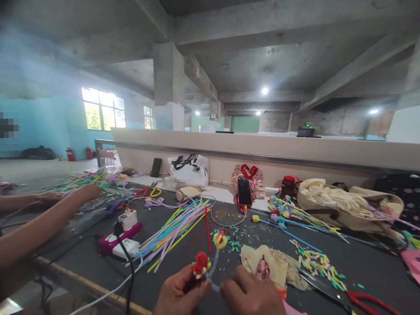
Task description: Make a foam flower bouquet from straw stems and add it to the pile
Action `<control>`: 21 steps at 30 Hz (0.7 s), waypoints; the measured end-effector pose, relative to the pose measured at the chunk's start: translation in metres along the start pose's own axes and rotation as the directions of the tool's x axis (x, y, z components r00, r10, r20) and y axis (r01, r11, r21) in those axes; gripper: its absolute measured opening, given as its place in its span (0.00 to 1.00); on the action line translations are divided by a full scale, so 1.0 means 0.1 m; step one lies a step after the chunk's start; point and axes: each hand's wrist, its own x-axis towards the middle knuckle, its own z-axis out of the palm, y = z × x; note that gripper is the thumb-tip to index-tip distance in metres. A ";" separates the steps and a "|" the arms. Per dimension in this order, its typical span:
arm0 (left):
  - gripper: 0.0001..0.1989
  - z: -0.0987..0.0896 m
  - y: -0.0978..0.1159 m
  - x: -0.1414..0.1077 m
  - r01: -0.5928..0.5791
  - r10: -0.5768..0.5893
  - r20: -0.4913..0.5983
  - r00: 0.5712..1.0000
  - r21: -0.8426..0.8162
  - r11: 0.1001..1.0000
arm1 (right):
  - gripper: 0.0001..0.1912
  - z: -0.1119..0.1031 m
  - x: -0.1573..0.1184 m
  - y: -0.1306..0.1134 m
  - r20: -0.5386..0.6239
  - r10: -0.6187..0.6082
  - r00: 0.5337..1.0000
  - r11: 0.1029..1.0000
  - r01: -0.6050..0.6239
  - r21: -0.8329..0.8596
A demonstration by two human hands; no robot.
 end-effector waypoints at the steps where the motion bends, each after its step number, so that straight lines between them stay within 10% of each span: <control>1: 0.07 0.00 0.00 0.00 -0.025 0.024 0.029 0.999 0.069 0.997 | 0.15 -0.09 0.05 0.02 -0.024 -0.089 0.996 0.991 0.086 -0.105; 8: 0.08 -0.04 0.06 0.01 -0.188 0.126 0.190 0.974 0.359 0.914 | 0.06 -0.44 0.39 0.03 0.060 -0.275 0.960 0.938 0.282 -0.203; 15: 0.09 -0.14 0.25 -0.02 -0.240 0.085 0.378 0.922 0.384 0.892 | 0.07 -0.59 0.69 0.15 0.309 -0.165 0.937 0.986 0.155 0.057; 18: 0.14 -0.19 0.31 -0.01 -0.240 0.024 0.556 0.831 0.318 0.917 | 0.06 -0.59 0.81 0.26 0.536 -0.224 0.814 0.944 0.044 0.327; 21: 0.17 -0.20 0.38 -0.06 -0.075 -0.035 0.710 0.703 0.124 0.989 | 0.07 -0.47 0.87 0.35 0.713 -0.338 0.614 0.725 -0.313 0.614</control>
